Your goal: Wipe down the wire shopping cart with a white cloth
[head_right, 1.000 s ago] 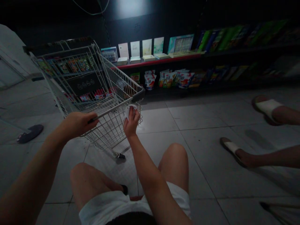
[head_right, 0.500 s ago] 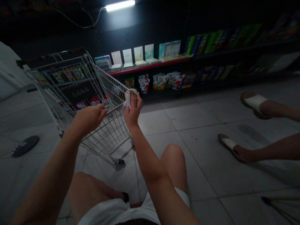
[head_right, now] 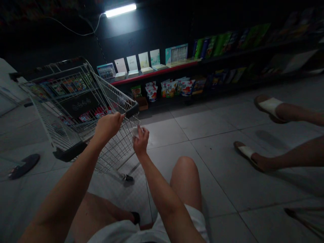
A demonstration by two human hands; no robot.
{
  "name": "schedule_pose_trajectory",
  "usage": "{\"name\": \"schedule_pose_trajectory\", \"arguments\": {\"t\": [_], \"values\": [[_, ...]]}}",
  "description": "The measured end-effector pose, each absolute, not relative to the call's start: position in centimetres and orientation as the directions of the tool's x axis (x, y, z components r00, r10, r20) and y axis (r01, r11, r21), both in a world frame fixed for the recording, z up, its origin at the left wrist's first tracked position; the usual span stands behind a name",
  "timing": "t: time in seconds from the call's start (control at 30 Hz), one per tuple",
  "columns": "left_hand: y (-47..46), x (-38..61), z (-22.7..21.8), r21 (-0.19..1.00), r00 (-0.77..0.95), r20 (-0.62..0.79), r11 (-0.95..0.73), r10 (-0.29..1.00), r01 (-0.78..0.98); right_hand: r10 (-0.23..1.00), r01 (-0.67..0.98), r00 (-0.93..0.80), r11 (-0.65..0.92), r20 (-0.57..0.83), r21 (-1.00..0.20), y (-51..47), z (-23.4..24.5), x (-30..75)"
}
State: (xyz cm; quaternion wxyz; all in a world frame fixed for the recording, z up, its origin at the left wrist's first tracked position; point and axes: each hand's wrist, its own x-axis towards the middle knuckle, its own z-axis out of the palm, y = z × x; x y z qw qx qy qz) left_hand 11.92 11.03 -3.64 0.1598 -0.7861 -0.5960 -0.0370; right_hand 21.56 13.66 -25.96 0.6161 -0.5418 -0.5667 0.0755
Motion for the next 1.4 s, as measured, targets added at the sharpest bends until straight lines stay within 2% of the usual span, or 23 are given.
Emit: {"name": "schedule_pose_trajectory", "arguments": {"t": [0.1,0.17,0.4,0.53,0.57,0.63,0.73,0.9,1.03,1.13,1.27,1.4], "values": [[10.8,11.7,-3.6,-0.233,0.300,0.254,-0.243,0.920,0.942,0.572,0.539,0.393,0.491,0.720,-0.684,15.3,-20.8,21.5],[10.6,11.4,-3.7,-0.247,0.310,0.253,-0.249,0.916,0.936,0.531,0.537,0.378,0.542,0.759,-0.647,15.6,-19.1,20.5],[9.3,9.0,-3.8,-0.292,0.327,0.250,-0.252,0.911,0.923,0.551,0.465,0.071,0.719,0.832,-0.516,10.0,-22.7,19.0],[8.0,7.4,-3.6,-0.307,0.326,0.243,-0.247,0.913,0.919,0.511,0.528,0.161,0.678,0.844,-0.511,8.6,-20.0,21.6],[7.7,7.1,-3.6,-0.309,0.324,0.242,-0.244,0.914,0.919,0.500,0.565,0.132,0.672,0.856,-0.479,8.9,-18.7,22.2],[7.1,6.5,-3.6,-0.311,0.324,0.236,-0.245,0.916,0.918,0.488,0.613,-0.038,0.701,0.872,-0.365,10.3,-16.0,23.1],[6.7,5.9,-3.6,-0.306,0.335,0.221,-0.262,0.916,0.916,0.499,0.600,-0.280,0.758,0.820,-0.257,12.7,-12.6,24.0],[6.8,5.4,-3.7,-0.302,0.341,0.235,-0.265,0.910,0.916,0.613,0.603,-0.350,0.726,0.708,-0.330,14.3,-8.9,25.8],[6.6,5.0,-3.8,-0.321,0.338,0.252,-0.250,0.907,0.913,0.664,0.630,-0.370,0.693,0.650,-0.350,13.1,-8.0,25.8],[6.0,4.0,-3.8,-0.333,0.340,0.259,-0.246,0.904,0.910,0.634,0.609,-0.395,0.722,0.665,-0.328,10.8,-8.7,24.9],[4.6,2.0,-3.8,-0.336,0.352,0.234,-0.264,0.906,0.904,0.544,0.504,-0.519,0.818,0.659,-0.279,9.0,-8.7,24.7],[3.1,0.3,-3.6,-0.294,0.356,0.194,-0.293,0.914,0.910,0.465,0.325,-0.650,0.885,0.601,-0.334,12.5,-6.8,24.9]]}}
